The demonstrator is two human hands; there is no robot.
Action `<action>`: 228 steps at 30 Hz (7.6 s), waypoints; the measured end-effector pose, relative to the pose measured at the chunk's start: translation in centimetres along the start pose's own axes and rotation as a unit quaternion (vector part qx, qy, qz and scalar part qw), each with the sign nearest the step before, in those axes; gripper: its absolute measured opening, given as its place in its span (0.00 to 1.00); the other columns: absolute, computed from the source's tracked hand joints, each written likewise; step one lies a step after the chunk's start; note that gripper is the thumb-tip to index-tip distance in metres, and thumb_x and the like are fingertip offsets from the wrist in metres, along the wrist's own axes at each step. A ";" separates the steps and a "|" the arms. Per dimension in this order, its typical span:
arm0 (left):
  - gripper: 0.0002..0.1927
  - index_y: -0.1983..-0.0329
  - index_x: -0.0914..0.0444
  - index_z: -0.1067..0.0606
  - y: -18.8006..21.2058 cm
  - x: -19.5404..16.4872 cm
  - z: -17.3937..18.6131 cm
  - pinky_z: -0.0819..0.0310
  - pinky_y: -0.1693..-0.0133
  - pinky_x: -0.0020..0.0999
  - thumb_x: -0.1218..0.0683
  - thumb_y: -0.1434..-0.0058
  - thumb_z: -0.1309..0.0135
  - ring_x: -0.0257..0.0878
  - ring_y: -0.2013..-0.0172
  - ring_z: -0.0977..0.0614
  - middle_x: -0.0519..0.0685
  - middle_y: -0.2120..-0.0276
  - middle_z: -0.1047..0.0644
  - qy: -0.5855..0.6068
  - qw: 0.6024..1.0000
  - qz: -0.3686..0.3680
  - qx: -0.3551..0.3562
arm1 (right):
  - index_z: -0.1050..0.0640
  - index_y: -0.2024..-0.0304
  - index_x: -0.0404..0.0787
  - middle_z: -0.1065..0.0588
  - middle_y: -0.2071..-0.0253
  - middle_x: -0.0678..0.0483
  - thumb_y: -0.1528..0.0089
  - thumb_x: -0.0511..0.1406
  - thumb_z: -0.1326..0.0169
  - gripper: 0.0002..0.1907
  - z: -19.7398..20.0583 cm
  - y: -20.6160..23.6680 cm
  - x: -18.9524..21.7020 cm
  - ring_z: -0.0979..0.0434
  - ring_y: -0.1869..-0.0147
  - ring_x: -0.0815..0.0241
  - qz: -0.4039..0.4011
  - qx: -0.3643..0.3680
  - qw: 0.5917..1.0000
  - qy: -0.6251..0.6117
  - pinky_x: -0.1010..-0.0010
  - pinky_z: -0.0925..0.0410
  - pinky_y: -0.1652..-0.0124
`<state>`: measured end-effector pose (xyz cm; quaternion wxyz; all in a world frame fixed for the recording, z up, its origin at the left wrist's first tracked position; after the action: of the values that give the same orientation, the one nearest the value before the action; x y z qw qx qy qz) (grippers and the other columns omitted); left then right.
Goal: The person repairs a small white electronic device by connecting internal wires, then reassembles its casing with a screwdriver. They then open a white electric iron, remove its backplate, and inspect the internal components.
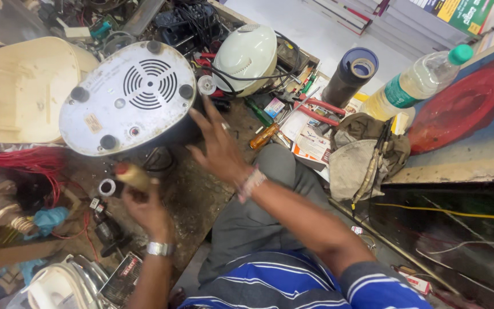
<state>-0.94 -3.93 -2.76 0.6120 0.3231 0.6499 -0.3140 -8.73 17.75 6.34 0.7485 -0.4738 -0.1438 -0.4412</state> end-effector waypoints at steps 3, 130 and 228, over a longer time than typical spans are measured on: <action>0.30 0.34 0.67 0.34 2.7 -0.5 -2.8 0.26 0.44 0.37 0.62 0.38 0.36 0.42 0.46 0.21 0.52 0.44 0.24 -0.072 0.991 -0.037 0.111 | 0.43 0.27 0.46 0.34 0.34 0.44 0.45 0.40 0.30 0.49 1.4 3.8 1.2 0.29 0.35 0.40 -0.047 0.020 0.999 -0.006 0.50 0.34 0.38; 0.51 0.24 0.66 0.53 11.3 -8.2 -9.3 0.41 0.35 0.54 0.48 0.39 0.34 0.57 0.34 0.31 0.60 0.32 0.34 -0.195 0.839 -0.399 0.314 | 0.30 0.37 0.34 0.22 0.49 0.39 0.36 0.41 0.43 0.28 20.2 24.0 -5.7 0.18 0.52 0.44 -0.450 -0.180 0.639 -0.597 0.55 0.23 0.62; 0.20 0.46 0.64 0.25 6.8 -1.5 4.6 0.34 0.41 0.54 0.53 0.40 0.39 0.57 0.41 0.28 0.59 0.45 0.27 -0.449 0.835 -0.285 0.143 | 0.24 0.45 0.26 0.20 0.49 0.42 0.28 0.25 0.51 0.11 13.6 22.7 -2.7 0.21 0.53 0.57 -0.348 -0.116 0.920 -0.138 0.71 0.29 0.55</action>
<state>7.36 -3.66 -1.63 0.6673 0.0309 0.3145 -0.6744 10.59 34.20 -1.65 0.4598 -0.5335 -0.3492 -0.6181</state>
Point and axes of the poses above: each hand's wrist, its own y-axis away from the middle knuckle, its own z-axis out of the back of the hand, x = y × z, the point moved 4 cm from there along -y, towards the middle knuckle
